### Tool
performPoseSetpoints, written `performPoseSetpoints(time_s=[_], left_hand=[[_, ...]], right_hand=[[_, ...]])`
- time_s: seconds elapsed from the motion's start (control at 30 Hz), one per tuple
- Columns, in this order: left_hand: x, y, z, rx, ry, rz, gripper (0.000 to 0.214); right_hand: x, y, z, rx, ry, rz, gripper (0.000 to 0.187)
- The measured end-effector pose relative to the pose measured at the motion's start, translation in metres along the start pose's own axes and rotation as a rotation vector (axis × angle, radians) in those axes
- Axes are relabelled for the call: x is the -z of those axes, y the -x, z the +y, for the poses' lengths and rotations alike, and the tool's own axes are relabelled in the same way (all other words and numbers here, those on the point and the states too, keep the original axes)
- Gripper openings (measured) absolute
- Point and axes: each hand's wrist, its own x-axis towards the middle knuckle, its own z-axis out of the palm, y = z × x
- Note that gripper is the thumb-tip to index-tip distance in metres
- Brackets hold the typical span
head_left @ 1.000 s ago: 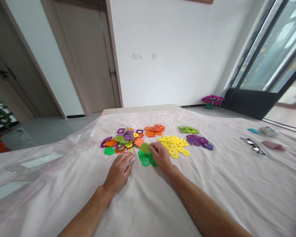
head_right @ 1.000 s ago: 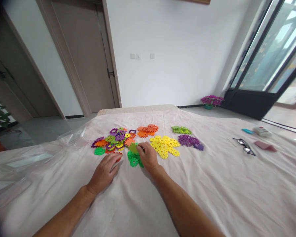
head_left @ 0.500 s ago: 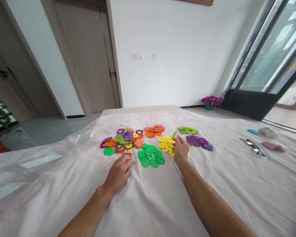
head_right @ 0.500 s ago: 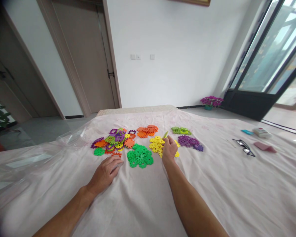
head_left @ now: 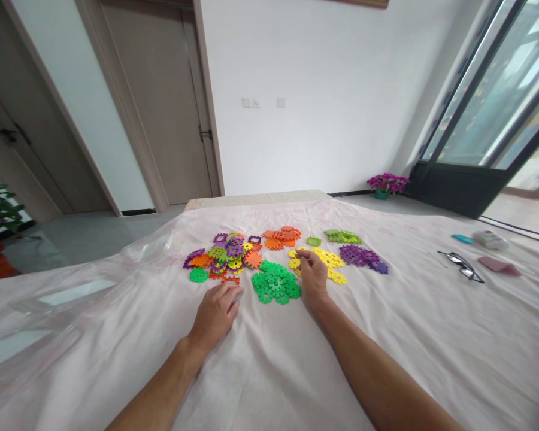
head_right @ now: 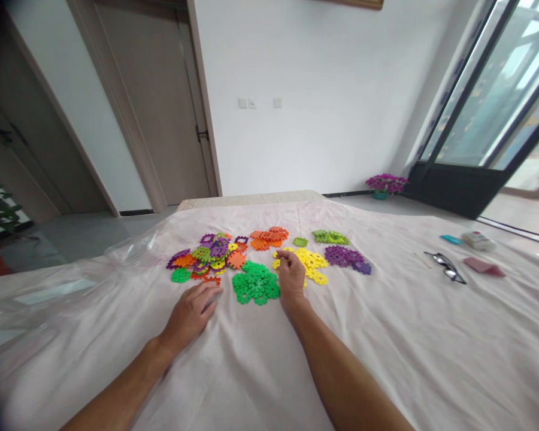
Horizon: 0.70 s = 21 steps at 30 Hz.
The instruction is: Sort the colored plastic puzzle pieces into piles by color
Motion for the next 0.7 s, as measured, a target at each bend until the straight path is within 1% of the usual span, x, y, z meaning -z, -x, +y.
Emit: performPoseSetpoints(time_s=[0.17, 0.37, 0.53, 0.7], left_hand=[[0.0, 0.001, -0.002, 0.027, -0.011, -0.009, 0.031], [-0.001, 0.001, -0.002, 0.039, 0.014, 0.006, 0.021], [-0.002, 0.002, -0.003, 0.064, 0.022, 0.019, 0.018], [-0.003, 0.001, -0.003, 0.088, -0.015, 0.071, 0.018]], right_hand=[[-0.004, 0.008, 0.002, 0.088, 0.094, -0.1, 0.032], [-0.005, 0.011, 0.006, 0.17, 0.177, -0.191, 0.031], [-0.006, 0.011, 0.011, 0.17, 0.204, -0.198, 0.031], [-0.006, 0.011, 0.012, 0.172, 0.205, -0.203, 0.031]])
